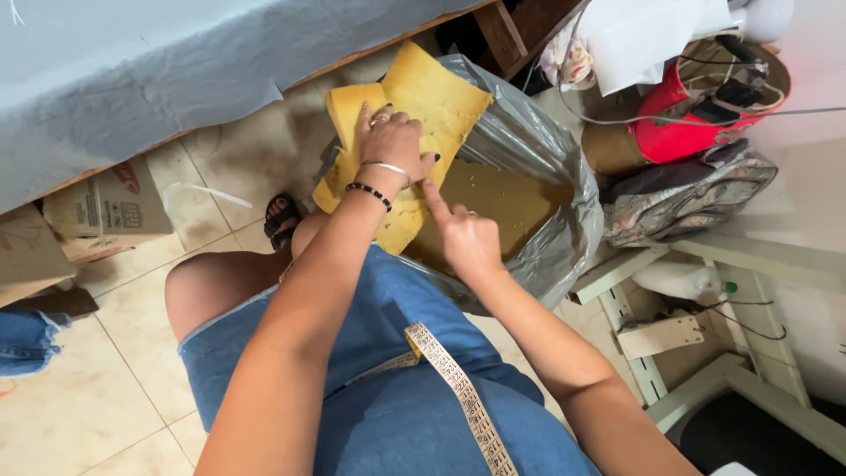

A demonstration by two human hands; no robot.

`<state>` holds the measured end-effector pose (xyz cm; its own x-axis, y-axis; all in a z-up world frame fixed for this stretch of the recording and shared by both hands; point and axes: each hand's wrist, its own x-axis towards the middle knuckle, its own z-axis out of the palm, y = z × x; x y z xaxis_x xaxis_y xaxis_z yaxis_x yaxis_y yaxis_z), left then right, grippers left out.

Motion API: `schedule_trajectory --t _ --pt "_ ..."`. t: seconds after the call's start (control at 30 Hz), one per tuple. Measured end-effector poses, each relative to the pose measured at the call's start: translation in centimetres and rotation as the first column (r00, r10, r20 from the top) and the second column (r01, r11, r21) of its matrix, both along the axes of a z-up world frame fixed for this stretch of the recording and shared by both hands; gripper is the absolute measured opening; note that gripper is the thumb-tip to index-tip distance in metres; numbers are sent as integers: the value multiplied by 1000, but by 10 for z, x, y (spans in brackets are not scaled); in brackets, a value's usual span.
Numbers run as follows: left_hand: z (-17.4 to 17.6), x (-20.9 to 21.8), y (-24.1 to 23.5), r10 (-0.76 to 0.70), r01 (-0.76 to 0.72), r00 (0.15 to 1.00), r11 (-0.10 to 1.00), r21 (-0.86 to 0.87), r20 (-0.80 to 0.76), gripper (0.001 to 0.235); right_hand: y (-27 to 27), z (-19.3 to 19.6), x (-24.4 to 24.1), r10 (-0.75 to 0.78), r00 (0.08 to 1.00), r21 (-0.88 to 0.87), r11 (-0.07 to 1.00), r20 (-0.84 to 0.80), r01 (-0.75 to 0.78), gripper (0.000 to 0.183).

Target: Cutting a thick stack of yellow fabric using a knife

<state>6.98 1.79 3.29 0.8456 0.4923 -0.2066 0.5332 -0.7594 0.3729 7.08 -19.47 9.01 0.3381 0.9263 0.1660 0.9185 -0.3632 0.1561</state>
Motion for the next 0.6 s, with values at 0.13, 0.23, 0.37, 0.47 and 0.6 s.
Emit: schedule_trajectory --t 0.13,0.23,0.37,0.47,0.6 --pt "40 -2 -3 -15 1 981 997 -73 -192 62 -22 42 8 -108 982 -66 993 -152 99 58" --pt "49 -5 -1 -12 -11 974 995 -99 -225 73 -43 76 16 -180 938 -165 977 -295 136 50" --pt "50 -11 13 -17 -15 954 994 -105 -300 72 -58 108 28 -270 797 -202 961 -540 189 47" --pt "42 -9 17 -44 23 950 997 -71 -308 70 -49 102 44 -207 689 -43 968 -695 247 48" --pt "22 -5 11 -64 61 973 998 -22 -223 54 -17 54 61 -120 687 104 956 -716 276 43"
